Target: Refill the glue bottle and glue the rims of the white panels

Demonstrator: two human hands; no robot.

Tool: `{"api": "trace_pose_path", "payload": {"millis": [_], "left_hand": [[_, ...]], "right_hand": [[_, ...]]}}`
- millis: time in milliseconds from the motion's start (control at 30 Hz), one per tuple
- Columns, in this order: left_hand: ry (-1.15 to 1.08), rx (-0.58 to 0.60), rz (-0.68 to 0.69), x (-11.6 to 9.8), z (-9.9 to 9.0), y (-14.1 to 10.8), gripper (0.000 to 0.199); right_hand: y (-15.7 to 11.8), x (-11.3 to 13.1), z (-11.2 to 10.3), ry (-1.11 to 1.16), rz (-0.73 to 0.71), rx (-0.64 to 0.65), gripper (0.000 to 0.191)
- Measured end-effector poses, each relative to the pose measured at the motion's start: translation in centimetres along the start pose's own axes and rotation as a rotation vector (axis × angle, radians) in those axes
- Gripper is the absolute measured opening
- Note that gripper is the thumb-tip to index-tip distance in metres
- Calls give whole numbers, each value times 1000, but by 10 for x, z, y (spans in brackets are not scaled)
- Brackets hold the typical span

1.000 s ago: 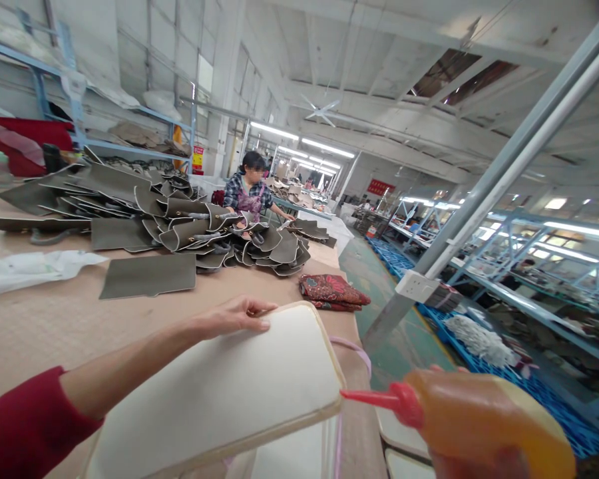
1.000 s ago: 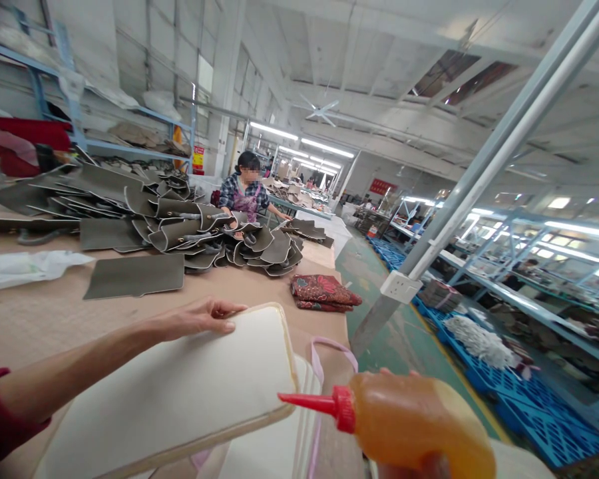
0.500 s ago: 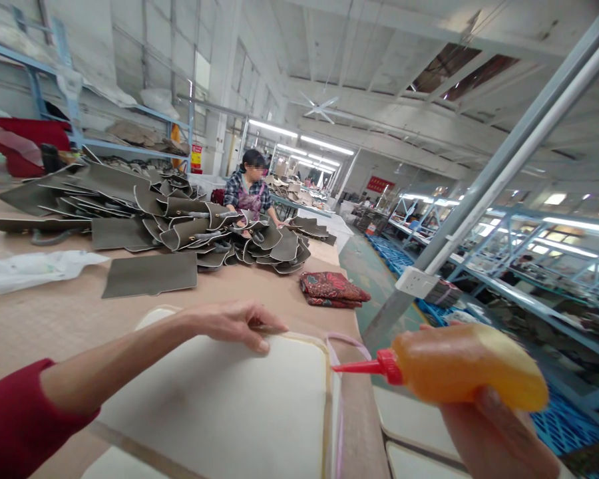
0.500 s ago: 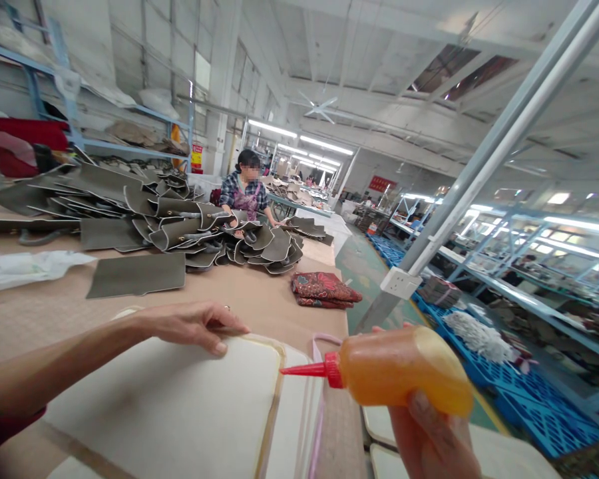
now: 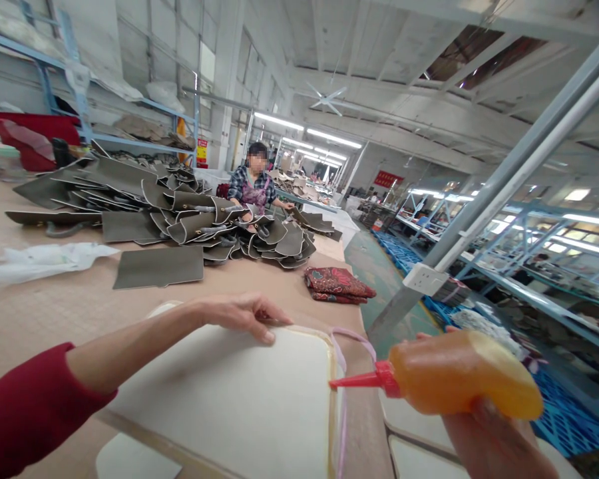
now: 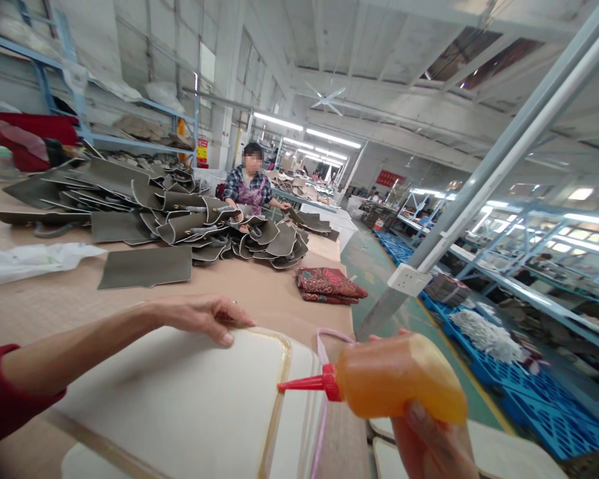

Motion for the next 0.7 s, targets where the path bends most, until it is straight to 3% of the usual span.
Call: {"api": "trace_pose_path", "payload": {"millis": [200, 500, 700], "left_hand": [[-24, -48, -21, 8, -7, 1, 47], [-61, -138, -17, 20, -20, 0, 44], [-165, -195, -33, 31, -24, 0, 46]], "right_hand": [[-6, -12, -7, -13, 43, -66, 53], [-18, -16, -12, 55, 151, -73, 84], [-14, -26, -32, 47, 105, -116, 85]]}}
Point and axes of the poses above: each hand's wrist, its own y-axis towards the middle knuckle, its own z-axis out of the palm, x = y × z, the point moved 5 cm from there along y, towards the middle knuckle, and after that the axes turned 6 degrees about z, right-handed, at the moved point
